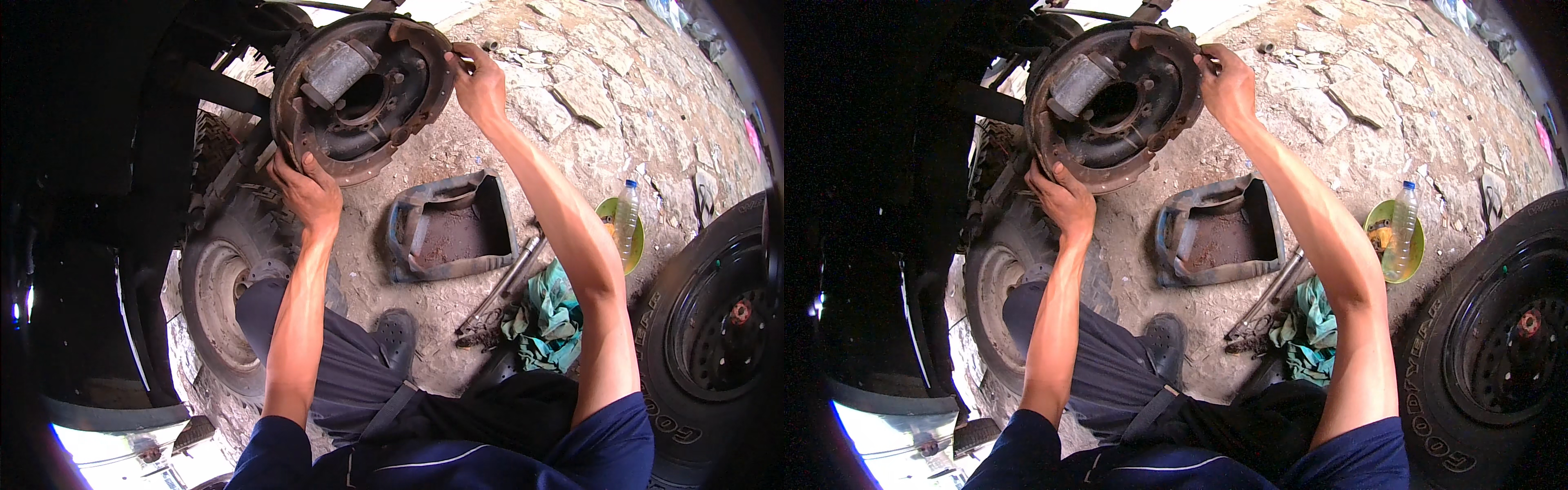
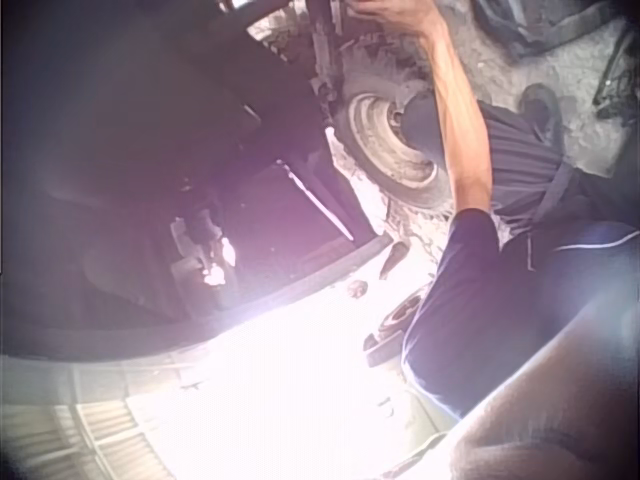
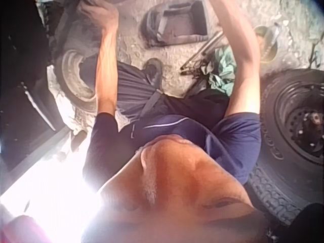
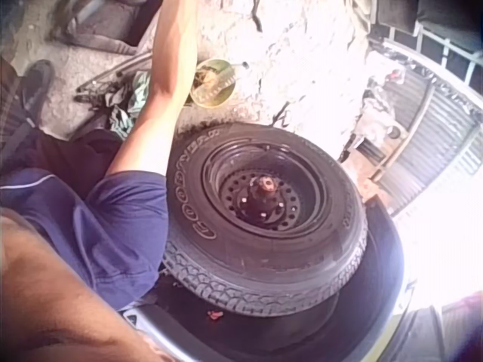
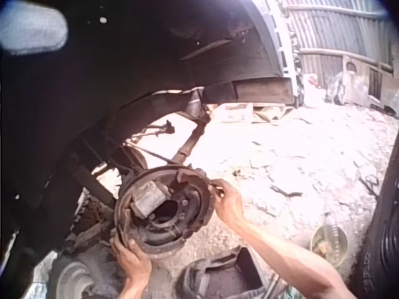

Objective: The person wipes a brake shoe with a cloth and then fits it onto the wheel hub assembly.

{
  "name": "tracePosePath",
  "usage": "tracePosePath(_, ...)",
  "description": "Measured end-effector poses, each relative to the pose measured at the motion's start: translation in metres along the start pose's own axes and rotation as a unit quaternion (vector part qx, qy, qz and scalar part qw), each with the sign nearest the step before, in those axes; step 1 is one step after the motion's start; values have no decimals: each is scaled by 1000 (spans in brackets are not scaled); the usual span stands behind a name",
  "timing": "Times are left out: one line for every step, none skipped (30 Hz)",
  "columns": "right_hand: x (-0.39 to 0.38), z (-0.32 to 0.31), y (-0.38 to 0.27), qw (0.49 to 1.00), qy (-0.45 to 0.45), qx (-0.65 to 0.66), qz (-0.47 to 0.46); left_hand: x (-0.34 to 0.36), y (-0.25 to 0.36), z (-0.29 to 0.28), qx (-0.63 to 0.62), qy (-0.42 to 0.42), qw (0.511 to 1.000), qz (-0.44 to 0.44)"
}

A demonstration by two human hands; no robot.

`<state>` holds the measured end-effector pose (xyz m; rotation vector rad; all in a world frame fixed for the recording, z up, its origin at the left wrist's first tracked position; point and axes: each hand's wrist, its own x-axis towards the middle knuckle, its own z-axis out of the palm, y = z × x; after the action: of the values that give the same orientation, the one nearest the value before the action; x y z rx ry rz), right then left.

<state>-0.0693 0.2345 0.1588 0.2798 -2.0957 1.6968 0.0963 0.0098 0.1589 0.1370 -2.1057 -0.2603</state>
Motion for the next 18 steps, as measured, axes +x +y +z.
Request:
tracePosePath(0,0,0,1000,-1,-1,1,0,0,1,-2,8,1000,9)
tracePosePath(0,0,0,1000,-2,1,5,0,-1,1,-2,8,1000,8)
tracePosePath(0,0,0,1000,-2,4,8,-1,-1,2,-2,9,1000,7)
tracePosePath(0,1,-1,1000,-2,6,12,-1,-2,2,-2,9,1000,6)
tracePosePath(0,1,-1,1000,-5,10,11,-1,-1,2,-6,9,1000,0)
tracePosePath(0,1,-2,1000,-7,14,10,-1,0,2,-9,9,1000,-6)
tracePosePath(-1,1,-3,1000,-10,18,10,-2,0,2,-12,9,1000,-12)
tracePosePath(1,1,2,1000,-6,1,-2,-2,2,4,-12,13,1000,-12)
tracePosePath(3,2,6,1000,-2,-16,-14,-2,2,6,-11,17,1000,-13)
tracePosePath(4,1,10,999,2,-32,-25,-2,4,8,-11,20,1000,-13)
tracePosePath(3,2,9,999,-1,-34,-23,-2,3,8,-12,22,1000,-13)
tracePosePath(3,2,8,999,-3,-36,-22,-2,3,9,-14,24,1000,-13)
tracePosePath(2,2,8,999,-5,-37,-20,-3,3,9,-15,26,999,-14)
tracePosePath(2,2,7,999,-7,-26,-18,-3,3,9,-17,25,999,-18)
tracePosePath(2,2,6,1000,-10,-15,-16,-3,2,10,-19,25,999,-22)
tracePosePath(1,1,5,1000,-13,-3,-14,-4,2,10,-21,24,999,-26)
tracePosePath(1,1,3,1000,-10,-1,-14,-4,2,11,-19,23,999,-31)
tracePosePath(0,0,1,1000,-7,2,-13,-5,2,11,-17,21,999,-37)
